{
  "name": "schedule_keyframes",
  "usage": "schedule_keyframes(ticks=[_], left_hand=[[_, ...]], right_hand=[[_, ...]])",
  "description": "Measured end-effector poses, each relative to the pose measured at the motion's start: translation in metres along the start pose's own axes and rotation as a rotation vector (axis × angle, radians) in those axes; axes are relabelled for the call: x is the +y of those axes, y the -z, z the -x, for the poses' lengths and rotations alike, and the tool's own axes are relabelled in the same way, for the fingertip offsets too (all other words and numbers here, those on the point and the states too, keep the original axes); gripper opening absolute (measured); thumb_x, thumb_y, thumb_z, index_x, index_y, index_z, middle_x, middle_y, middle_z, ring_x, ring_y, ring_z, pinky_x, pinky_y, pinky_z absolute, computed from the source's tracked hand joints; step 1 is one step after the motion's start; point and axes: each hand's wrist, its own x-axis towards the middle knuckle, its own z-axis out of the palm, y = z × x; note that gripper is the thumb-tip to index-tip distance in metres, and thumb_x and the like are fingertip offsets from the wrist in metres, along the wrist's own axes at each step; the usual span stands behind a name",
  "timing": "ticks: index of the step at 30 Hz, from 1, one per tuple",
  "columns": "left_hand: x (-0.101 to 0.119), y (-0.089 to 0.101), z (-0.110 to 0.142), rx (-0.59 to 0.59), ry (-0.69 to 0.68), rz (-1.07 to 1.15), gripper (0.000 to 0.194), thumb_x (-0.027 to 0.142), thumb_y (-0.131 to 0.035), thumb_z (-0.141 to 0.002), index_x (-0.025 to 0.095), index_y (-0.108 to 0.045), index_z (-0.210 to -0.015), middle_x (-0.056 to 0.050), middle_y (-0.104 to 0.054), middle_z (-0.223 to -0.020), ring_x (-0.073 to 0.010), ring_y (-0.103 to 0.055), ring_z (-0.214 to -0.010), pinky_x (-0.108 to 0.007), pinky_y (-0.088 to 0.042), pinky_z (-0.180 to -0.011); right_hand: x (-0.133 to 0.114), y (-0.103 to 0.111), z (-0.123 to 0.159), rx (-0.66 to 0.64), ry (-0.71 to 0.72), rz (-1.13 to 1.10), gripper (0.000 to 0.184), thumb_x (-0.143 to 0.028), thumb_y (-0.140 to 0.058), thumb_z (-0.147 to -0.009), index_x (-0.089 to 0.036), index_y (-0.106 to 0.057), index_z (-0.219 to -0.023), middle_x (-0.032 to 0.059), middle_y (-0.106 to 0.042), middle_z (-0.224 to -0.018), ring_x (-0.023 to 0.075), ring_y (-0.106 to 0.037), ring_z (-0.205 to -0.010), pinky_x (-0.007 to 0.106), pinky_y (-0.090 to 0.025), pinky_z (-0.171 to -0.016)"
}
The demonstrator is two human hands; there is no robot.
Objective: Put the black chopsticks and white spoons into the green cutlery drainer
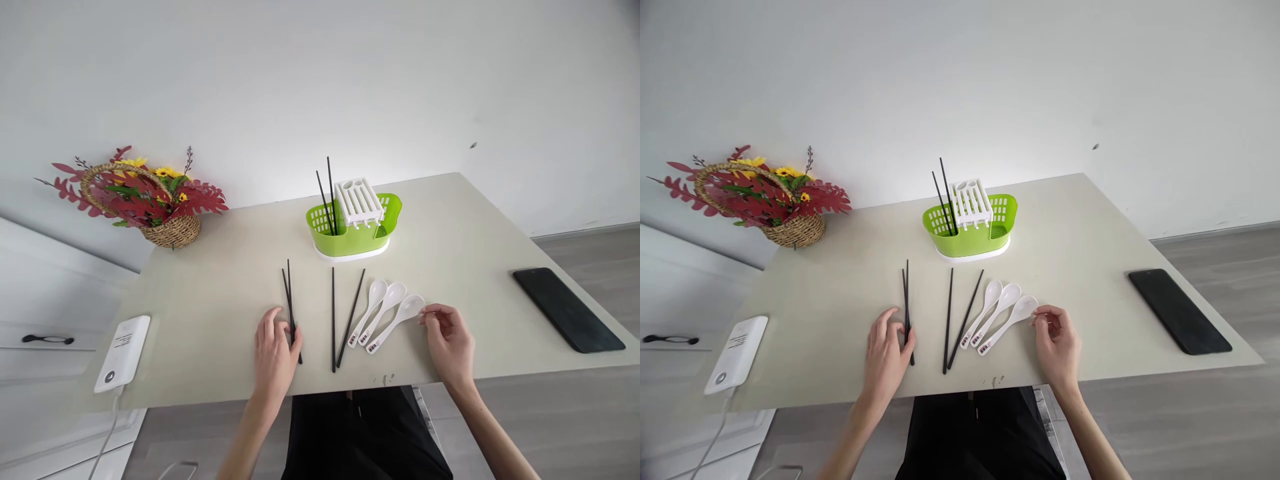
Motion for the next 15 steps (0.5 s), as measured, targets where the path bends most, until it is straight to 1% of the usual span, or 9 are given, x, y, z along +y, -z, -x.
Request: schedule_keyframes(ticks=[5,10,13,15], left_hand=[[0.0030,-0.0013,-0.0018,-0.011,-0.028,-0.072,0.020,0.030,-0.050,-0.104,0.021,-0.054,-0.086,-0.022,-0.058,-0.139,-0.0421,-0.060,-0.129,-0.061,-0.055,-0.098],[0.0030,-0.0056,-0.0061,-0.019,-0.019,-0.079,0.020,0.025,-0.046,-0.104,0.019,-0.058,-0.088,-0.024,-0.057,-0.139,-0.0442,-0.059,-0.129,-0.063,-0.054,-0.097],[0.0013,-0.0078,-0.0070,-0.011,-0.011,-0.048,0.020,0.025,-0.045,-0.103,0.020,-0.057,-0.087,-0.022,-0.057,-0.138,-0.0424,-0.060,-0.127,-0.061,-0.055,-0.096],[0.0002,-0.0087,-0.0060,0.015,0.003,0.008,0.019,0.026,-0.046,-0.103,0.021,-0.055,-0.087,-0.020,-0.058,-0.133,-0.0390,-0.061,-0.123,-0.058,-0.056,-0.096]], right_hand=[[-0.0011,0.0000,0.0004,0.003,0.004,0.002,0.016,-0.033,-0.060,-0.090,-0.023,-0.069,-0.099,0.0050,-0.075,-0.092,0.0221,-0.071,-0.086,0.034,-0.052,-0.079],[-0.0012,-0.0003,0.0005,0.002,0.002,0.006,0.016,-0.032,-0.060,-0.089,-0.023,-0.068,-0.098,0.0038,-0.075,-0.091,0.0216,-0.070,-0.084,0.035,-0.051,-0.080],[-0.0020,-0.0002,0.0007,0.008,0.003,0.010,0.016,-0.033,-0.060,-0.089,-0.023,-0.069,-0.098,0.0039,-0.074,-0.091,0.0216,-0.070,-0.084,0.034,-0.051,-0.079],[-0.0029,-0.0001,0.0011,0.009,0.003,0.009,0.016,-0.034,-0.060,-0.089,-0.023,-0.069,-0.099,0.0046,-0.075,-0.093,0.0217,-0.070,-0.085,0.034,-0.052,-0.078]])
